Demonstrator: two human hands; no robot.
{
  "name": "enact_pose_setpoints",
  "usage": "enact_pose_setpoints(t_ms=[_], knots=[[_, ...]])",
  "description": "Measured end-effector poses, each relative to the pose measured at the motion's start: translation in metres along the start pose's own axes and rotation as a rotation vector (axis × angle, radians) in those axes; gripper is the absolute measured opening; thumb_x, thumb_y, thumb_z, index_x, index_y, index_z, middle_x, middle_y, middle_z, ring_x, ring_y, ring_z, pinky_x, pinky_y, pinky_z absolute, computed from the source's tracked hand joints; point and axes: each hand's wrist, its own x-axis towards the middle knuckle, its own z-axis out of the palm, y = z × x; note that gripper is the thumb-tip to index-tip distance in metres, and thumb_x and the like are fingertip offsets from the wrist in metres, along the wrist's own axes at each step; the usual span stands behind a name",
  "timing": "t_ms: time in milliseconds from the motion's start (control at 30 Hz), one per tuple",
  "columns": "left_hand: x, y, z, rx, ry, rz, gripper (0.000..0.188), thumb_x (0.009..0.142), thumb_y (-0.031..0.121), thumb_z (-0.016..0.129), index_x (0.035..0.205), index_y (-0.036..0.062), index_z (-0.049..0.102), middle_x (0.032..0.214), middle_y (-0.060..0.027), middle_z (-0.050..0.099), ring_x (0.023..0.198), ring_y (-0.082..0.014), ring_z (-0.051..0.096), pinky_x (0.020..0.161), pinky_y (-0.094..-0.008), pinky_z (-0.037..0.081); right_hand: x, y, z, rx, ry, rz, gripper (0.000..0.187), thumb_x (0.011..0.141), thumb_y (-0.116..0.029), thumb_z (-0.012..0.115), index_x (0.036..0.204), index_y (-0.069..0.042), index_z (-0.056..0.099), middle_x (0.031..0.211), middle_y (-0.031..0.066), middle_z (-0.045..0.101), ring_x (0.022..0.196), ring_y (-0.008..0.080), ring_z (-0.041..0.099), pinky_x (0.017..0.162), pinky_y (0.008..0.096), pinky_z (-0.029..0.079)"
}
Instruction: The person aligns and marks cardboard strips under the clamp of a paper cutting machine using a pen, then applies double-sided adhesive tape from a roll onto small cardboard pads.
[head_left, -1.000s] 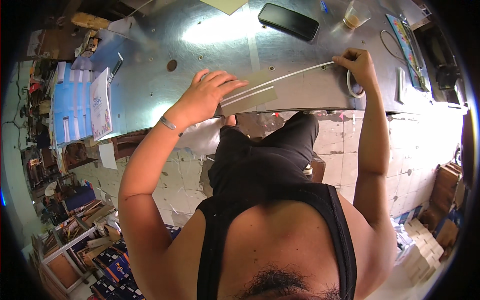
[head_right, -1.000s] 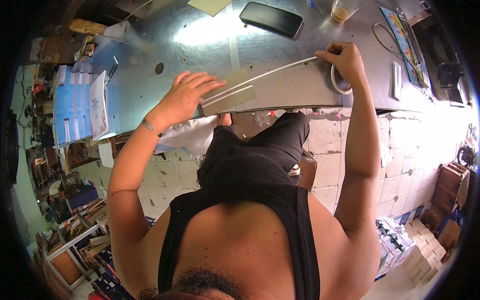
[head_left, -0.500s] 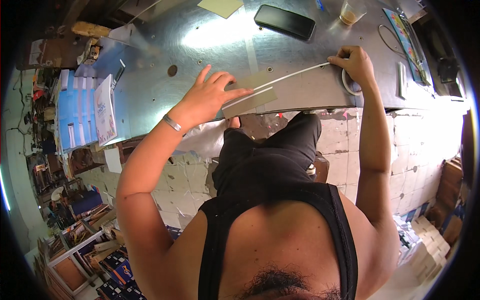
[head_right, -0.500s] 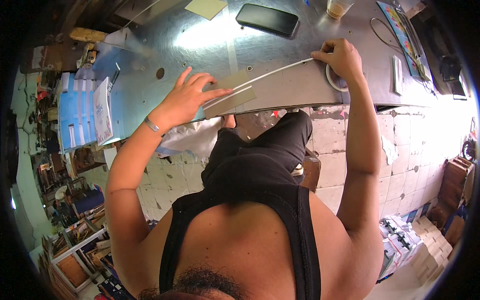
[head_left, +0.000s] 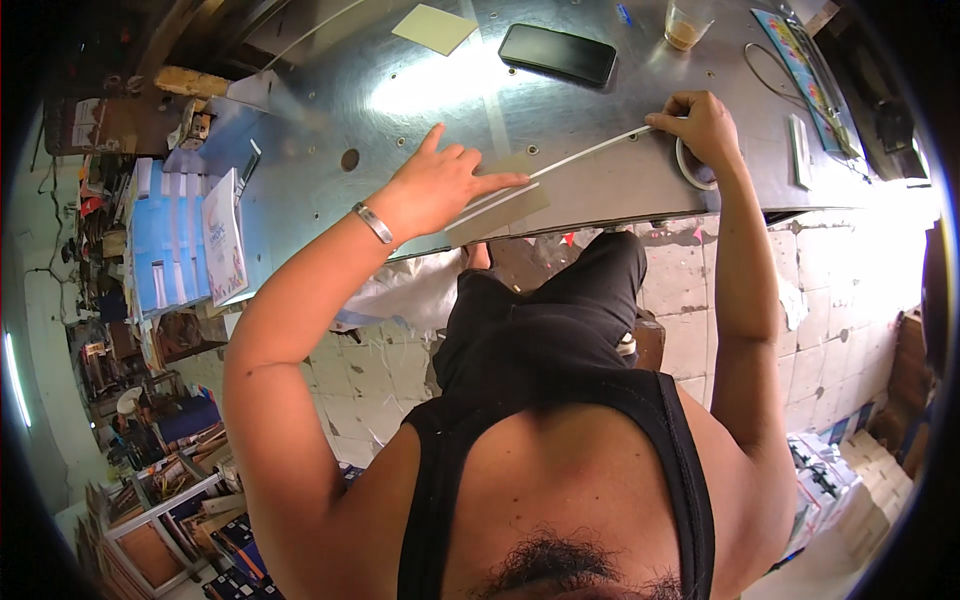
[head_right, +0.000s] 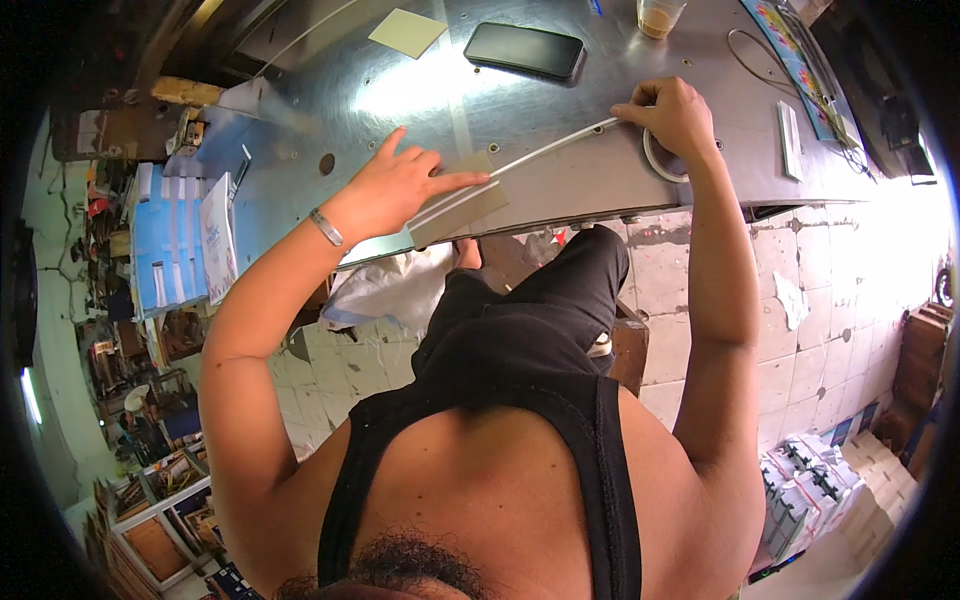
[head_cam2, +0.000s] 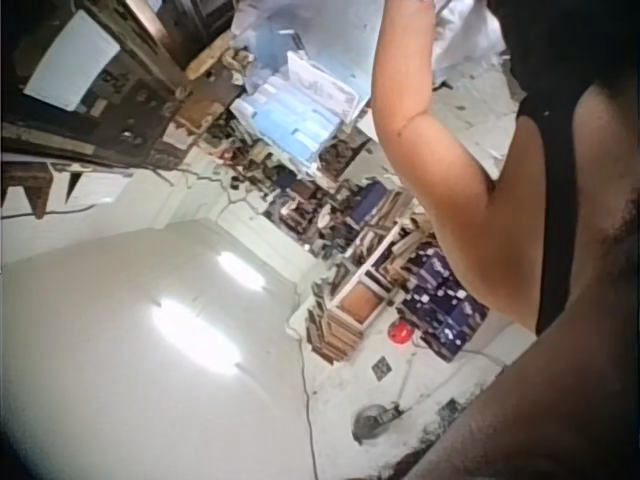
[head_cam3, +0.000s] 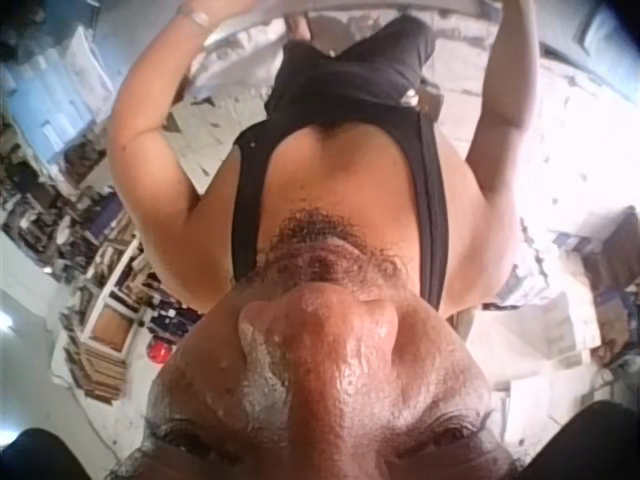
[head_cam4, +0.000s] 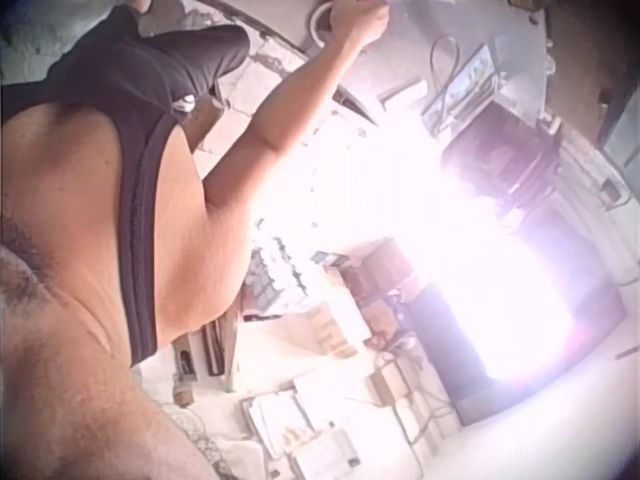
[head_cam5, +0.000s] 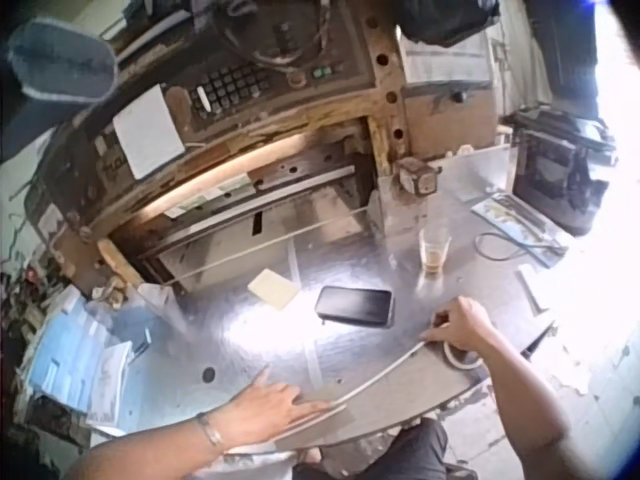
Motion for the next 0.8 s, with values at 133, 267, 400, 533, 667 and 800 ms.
enact_pose_setpoints(t_ms=[133, 267, 400, 533, 667, 800], knots=[[0.006, 0.001, 0.0, -0.006, 0.019, -0.008, 0.094, 0.089, -0.004, 0.058, 0.157, 0.0518, 0.025, 0.099, -0.0014, 0.058, 0.099, -0.0203, 0.063, 0.118, -0.0627, 0.029, -0.002, 0.001, 0.0, 0.033, 0.011, -0.006, 0.038, 0.073, -0.045, 0.084, 0.076, -0.008, 0.074, 0.077, 0.0075, 0.072, 0.076, 0.0263, 0.069, 0.072, 0.0395, 0.052], [0.01, -0.001, -0.004, -0.038, 0.001, 0.014, 0.092, 0.091, -0.003, 0.058, 0.157, 0.0517, 0.024, 0.098, -0.0017, 0.059, 0.099, -0.0206, 0.063, 0.119, -0.0628, 0.028, -0.002, 0.006, 0.001, 0.089, 0.003, -0.028, 0.036, 0.074, -0.042, 0.084, 0.077, -0.008, 0.074, 0.077, 0.0081, 0.072, 0.076, 0.0261, 0.068, 0.073, 0.0393, 0.052], [0.014, 0.005, -0.016, -0.01, -0.069, 0.001, 0.096, 0.089, -0.003, 0.061, 0.158, 0.0508, 0.021, 0.097, -0.002, 0.059, 0.097, -0.0219, 0.063, 0.119, -0.0616, 0.028, -0.014, 0.007, -0.002, 0.116, 0.039, -0.028, 0.034, 0.076, -0.038, 0.084, 0.078, -0.006, 0.073, 0.076, 0.0084, 0.071, 0.075, 0.0256, 0.068, 0.072, 0.0376, 0.052], [0.008, 0.01, -0.013, 0.154, -0.123, -0.034, 0.104, 0.086, -0.005, 0.064, 0.16, 0.0486, 0.015, 0.094, -0.0021, 0.059, 0.095, -0.0232, 0.063, 0.118, -0.0611, 0.03, -0.082, -0.029, -0.029, 0.464, 0.127, -0.368, 0.026, 0.074, -0.019, 0.087, 0.075, -0.001, 0.067, 0.073, 0.0088, 0.066, 0.068, 0.022, 0.067, 0.066, 0.033, 0.053], [0.009, 0.012, -0.02, 0.15, -0.113, -0.004, 0.105, 0.086, -0.002, 0.065, 0.161, 0.0471, 0.011, 0.097, -0.0028, 0.059, 0.097, -0.0228, 0.063, 0.117, -0.0613, 0.031, -0.158, -0.055, -0.05, 0.465, 0.192, -0.474, 0.03, 0.072, -0.022, 0.087, 0.083, -0.004, 0.066, 0.08, 0.0086, 0.065, 0.072, 0.0271, 0.069, 0.066, 0.0362, 0.054], [0.013, 0.013, -0.02, 0.143, 0.088, 0.076, 0.096, 0.081, 0.004, 0.072, 0.159, 0.037, 0.027, 0.109, -0.0074, 0.057, 0.107, -0.027, 0.06, 0.116, -0.0617, 0.032, -0.203, -0.047, -0.055, 0.281, 0.249, -0.376, 0.044, 0.072, -0.033, 0.085, 0.107, -0.011, 0.07, 0.094, 0.0095, 0.067, 0.083, 0.0318, 0.069, 0.07, 0.0421, 0.054]])
